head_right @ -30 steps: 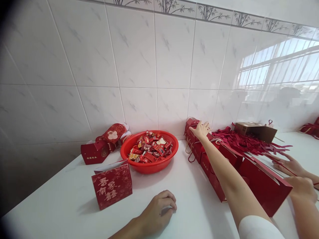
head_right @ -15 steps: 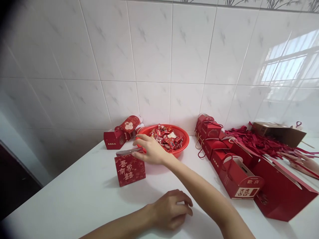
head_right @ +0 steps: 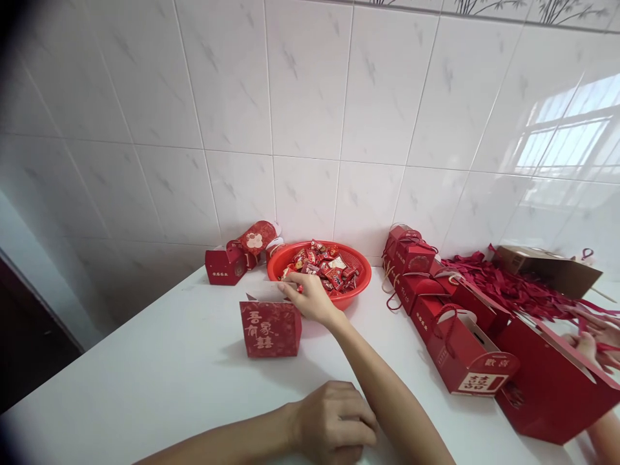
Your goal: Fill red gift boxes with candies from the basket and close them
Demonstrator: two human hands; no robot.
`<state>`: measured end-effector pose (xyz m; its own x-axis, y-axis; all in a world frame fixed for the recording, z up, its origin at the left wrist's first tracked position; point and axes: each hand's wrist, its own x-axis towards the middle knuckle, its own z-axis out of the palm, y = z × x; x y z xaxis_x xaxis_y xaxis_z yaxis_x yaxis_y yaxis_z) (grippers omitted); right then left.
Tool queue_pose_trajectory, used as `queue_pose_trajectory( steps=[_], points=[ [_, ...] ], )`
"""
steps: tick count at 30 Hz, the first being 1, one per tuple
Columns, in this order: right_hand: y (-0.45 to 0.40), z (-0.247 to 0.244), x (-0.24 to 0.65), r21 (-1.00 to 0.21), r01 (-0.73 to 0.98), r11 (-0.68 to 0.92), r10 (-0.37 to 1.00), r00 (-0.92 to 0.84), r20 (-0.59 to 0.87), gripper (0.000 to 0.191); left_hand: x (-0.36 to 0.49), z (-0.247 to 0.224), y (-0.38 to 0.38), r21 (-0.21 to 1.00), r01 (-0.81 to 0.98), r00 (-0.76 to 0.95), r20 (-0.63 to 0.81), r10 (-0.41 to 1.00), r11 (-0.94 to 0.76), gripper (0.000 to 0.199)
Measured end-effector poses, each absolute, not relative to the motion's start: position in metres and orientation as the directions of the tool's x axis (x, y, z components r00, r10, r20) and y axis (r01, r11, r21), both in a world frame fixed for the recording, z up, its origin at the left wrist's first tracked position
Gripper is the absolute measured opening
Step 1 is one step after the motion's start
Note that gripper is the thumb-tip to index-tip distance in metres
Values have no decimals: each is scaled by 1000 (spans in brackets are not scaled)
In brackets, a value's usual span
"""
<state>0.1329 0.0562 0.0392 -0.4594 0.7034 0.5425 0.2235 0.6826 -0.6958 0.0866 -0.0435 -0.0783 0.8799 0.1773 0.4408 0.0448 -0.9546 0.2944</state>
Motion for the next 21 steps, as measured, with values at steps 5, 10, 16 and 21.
queue_pose_trajectory(
  steps=[5, 10, 16, 21],
  points=[
    [58, 49, 164, -720, 216, 659, 727, -428, 537, 46, 85, -68, -36, 155, 8, 731, 674, 111, -988, 21],
    [66, 59, 198, -722, 286, 630, 689, -635, 349, 51, 83, -39, -32, 25, -28, 487, 873, 8, -999, 22],
    [73, 65, 224, -753, 298, 587, 615, -769, 175, 53, 54, 24, -25, -7, 120, 387, 921, 40, -993, 24],
    [81, 63, 228, -833, 183, 522, 598, -775, 205, 49, 14, 61, 11, 200, 388, 349, 872, 344, -900, 20]
  ],
)
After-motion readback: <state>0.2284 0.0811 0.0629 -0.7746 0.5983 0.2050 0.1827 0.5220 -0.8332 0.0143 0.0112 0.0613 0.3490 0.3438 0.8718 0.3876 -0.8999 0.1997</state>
